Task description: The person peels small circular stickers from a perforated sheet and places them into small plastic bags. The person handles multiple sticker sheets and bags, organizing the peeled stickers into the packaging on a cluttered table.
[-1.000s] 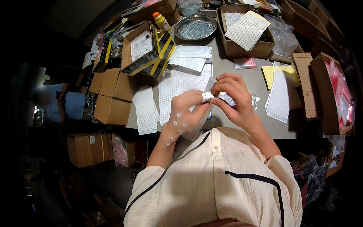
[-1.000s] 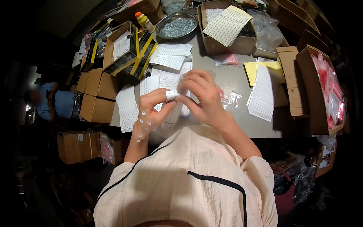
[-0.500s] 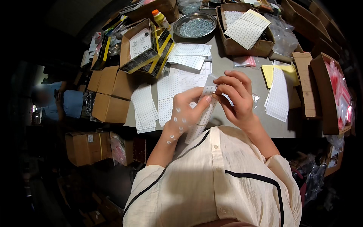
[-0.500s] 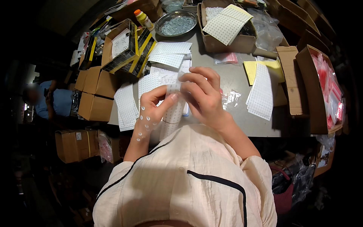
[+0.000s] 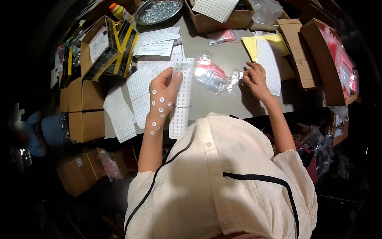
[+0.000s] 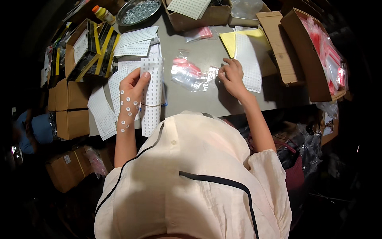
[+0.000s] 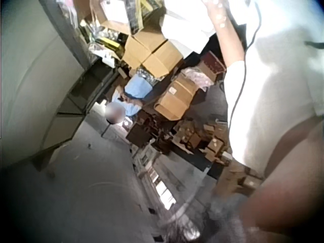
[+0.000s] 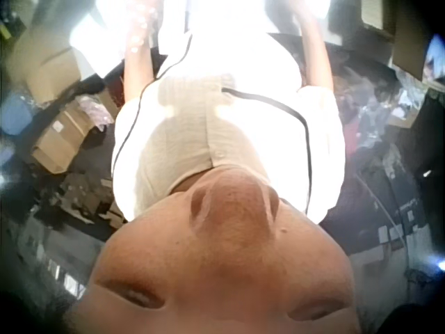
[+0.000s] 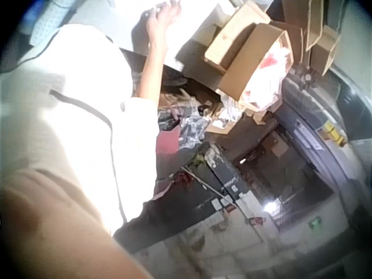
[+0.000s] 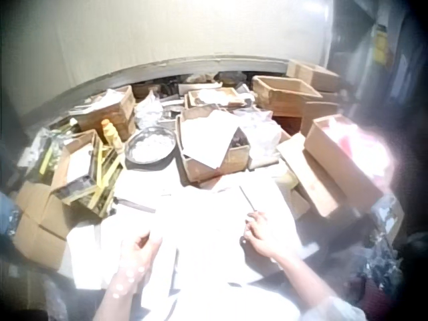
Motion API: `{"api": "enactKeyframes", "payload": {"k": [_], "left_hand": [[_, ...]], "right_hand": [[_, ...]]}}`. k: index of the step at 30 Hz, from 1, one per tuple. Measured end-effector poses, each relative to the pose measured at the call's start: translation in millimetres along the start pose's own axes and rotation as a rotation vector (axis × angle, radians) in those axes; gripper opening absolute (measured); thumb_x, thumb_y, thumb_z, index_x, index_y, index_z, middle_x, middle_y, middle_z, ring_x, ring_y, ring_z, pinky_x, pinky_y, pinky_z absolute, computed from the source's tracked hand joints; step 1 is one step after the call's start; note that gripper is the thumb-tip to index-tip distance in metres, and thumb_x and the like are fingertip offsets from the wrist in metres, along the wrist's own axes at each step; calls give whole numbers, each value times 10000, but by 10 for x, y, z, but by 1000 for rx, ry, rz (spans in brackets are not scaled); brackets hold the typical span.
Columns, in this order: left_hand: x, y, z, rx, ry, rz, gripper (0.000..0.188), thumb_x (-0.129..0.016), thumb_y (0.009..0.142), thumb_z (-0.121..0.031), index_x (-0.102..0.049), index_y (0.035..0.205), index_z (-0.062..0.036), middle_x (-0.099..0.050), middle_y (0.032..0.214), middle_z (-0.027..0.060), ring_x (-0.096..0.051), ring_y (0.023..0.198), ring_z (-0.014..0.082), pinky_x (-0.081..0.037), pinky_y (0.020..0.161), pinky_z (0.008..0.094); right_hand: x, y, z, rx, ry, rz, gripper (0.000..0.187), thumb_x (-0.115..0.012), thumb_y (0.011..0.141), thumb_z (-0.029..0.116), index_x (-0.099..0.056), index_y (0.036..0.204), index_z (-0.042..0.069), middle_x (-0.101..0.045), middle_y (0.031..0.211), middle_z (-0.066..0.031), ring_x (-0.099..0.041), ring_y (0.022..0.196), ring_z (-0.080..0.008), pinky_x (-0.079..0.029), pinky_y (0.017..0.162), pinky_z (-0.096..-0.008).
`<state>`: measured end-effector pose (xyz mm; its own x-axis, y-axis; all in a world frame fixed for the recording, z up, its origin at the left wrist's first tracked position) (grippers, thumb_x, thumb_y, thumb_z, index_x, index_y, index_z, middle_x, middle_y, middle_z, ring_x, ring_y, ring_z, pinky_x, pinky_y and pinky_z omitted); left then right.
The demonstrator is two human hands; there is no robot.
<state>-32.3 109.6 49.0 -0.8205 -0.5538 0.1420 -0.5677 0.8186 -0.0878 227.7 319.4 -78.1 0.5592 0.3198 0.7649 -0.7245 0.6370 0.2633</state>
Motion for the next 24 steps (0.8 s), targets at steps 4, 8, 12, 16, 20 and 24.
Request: {"api": "enactKeyframes", "payload": {"k": [4, 8, 12, 16, 20, 24], "left_hand": [[19, 117, -16, -5, -3, 12, 319, -647, 966, -179, -668, 1179, 57, -705, 993, 66, -622, 869, 90, -494, 794, 228], [33, 139, -14, 5, 24, 17, 340, -652, 963, -196, -666, 1194, 53, -707, 999, 69, -627, 876, 93, -499, 796, 236], [34, 118, 41, 59, -11, 33, 343, -657, 959, -192, -665, 1201, 50, -709, 1010, 71, -634, 880, 97, -502, 805, 236], [-25, 97, 92, 78, -28, 28, 338, -669, 946, -162, -661, 1207, 51, -710, 1010, 78, -641, 880, 100, -507, 806, 236], [-101, 58, 78, 61, -75, -1, 334, -675, 936, -133, -654, 1212, 54, -712, 1007, 83, -645, 872, 98, -511, 795, 234], [-173, -5, 17, 138, -172, 6, 333, -671, 934, -135, -653, 1207, 54, -712, 1002, 77, -644, 854, 92, -510, 771, 228]], "right_hand": [[-210, 0, -83, -38, -71, 17, 138, -601, 894, 231, -626, 945, 105, -478, 1434, -164, -312, 1355, -480, -249, 1109, -552], [-269, 13, -72, -84, -145, 68, 132, -600, 894, 186, -620, 960, 74, -438, 1465, -175, -271, 1388, -478, -207, 1123, -574], [-211, 11, -40, -67, -192, 54, 130, -606, 886, 158, -610, 953, 46, -432, 1463, -186, -269, 1390, -473, -194, 1131, -576], [-221, 34, 89, -6, -360, 15, 124, -638, 856, 120, -597, 946, 45, -447, 1435, -189, -283, 1385, -464, -205, 1124, -582], [-198, 58, 119, -75, -341, -72, 172, -685, 806, 73, -582, 941, 44, -474, 1392, -175, -306, 1366, -455, -224, 1097, -612], [-53, 149, 276, -73, -115, -207, 193, -689, 791, 53, -579, 948, 34, -564, 1266, -161, -453, 1252, -403, -337, 1043, -535]]}}
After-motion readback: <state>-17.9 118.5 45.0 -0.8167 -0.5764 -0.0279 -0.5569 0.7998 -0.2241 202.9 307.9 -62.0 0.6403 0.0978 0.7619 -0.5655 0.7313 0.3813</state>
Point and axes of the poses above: each hand's wrist, its own y-axis towards the middle knuckle, its own x-axis out of the back of the hand, z = x × y, the point moved 3 cm from there along y, towards the middle knuckle
